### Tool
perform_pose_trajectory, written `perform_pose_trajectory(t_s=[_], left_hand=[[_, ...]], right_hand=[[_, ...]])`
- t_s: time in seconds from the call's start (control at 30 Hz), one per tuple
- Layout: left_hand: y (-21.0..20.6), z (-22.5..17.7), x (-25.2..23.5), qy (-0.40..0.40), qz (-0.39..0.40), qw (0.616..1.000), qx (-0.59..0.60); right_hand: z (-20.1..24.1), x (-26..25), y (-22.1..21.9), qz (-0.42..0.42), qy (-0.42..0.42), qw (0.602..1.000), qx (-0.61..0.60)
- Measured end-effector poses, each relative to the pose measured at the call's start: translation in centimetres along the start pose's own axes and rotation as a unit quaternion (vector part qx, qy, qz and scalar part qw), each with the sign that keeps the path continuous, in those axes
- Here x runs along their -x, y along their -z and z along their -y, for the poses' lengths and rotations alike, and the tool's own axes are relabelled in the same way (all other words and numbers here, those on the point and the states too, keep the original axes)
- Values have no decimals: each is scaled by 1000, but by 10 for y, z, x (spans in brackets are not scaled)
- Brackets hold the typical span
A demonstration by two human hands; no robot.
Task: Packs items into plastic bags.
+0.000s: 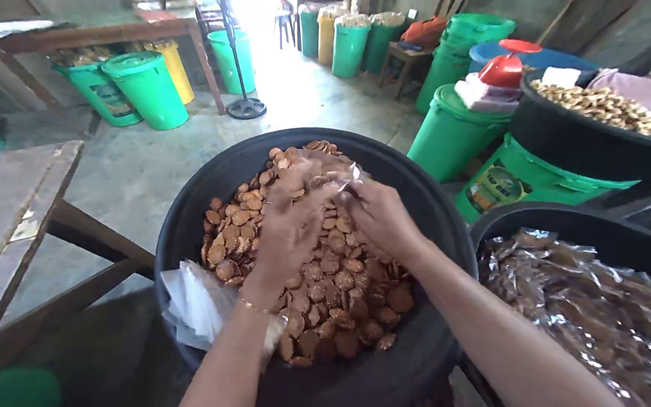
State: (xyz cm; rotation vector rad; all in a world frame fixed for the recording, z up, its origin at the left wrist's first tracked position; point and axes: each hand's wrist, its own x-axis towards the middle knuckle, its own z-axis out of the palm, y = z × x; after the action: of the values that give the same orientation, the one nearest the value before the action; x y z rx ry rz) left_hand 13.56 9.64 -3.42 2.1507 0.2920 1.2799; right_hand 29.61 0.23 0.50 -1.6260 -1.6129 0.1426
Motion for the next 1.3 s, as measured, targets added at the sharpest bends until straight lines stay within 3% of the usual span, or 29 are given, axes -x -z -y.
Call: perform_pose_trajectory(t_s=[0.03,0.07,0.13,0.23,0.3,0.33,0.37,0.43,0.5,0.63,0.77,0.87,1.0,1.07,1.13,1.17,1.3], left_hand=[[11,9,-1,75,5,992,106],[17,17,-2,147,19,958,245],[14,27,3,210,52,876,430],[9,25,2,221,82,822,519],[9,28,2,224,34,813,537],[9,31,1,224,-1,798,559],[11,35,0,215,-21,785,580],[15,41,-1,195,-27,765,613],[18,38,-2,197,-28,757,622],[20,32,1,207,-17,736,645],[20,32,-2,178,-24,729,660],[20,28,-4,202,-70,752,623],[21,29,-6,191,-63,760,617],[20,27,-7,192,-54,771,605],[18,26,-8,195,-55,788,581],[17,27,-8,196,-51,793,574],[13,23,-7,231,-57,788,568]], right_hand=[[4,-5,12,33,56,998,2],[12,-9,24,92,97,991,-8],[24,-12,33,158,161,974,-11],[14,-11,19,2,204,975,-93],[-9,-9,3,-58,103,988,-102],[-22,-7,-8,-7,17,999,-29],[-32,-6,-20,109,-76,989,64],[-45,-7,-54,366,-196,876,245],[-54,2,-79,441,-187,813,331],[-62,12,-80,405,-120,850,315],[-63,7,-70,314,-182,895,260],[-54,6,-75,371,-235,866,240],[-45,15,-89,441,-209,835,252],[-40,5,-82,417,-222,849,239],[-53,-2,-74,326,-182,895,244],[-64,-6,-72,308,-167,900,260],[-87,-14,-75,377,-206,850,304]])
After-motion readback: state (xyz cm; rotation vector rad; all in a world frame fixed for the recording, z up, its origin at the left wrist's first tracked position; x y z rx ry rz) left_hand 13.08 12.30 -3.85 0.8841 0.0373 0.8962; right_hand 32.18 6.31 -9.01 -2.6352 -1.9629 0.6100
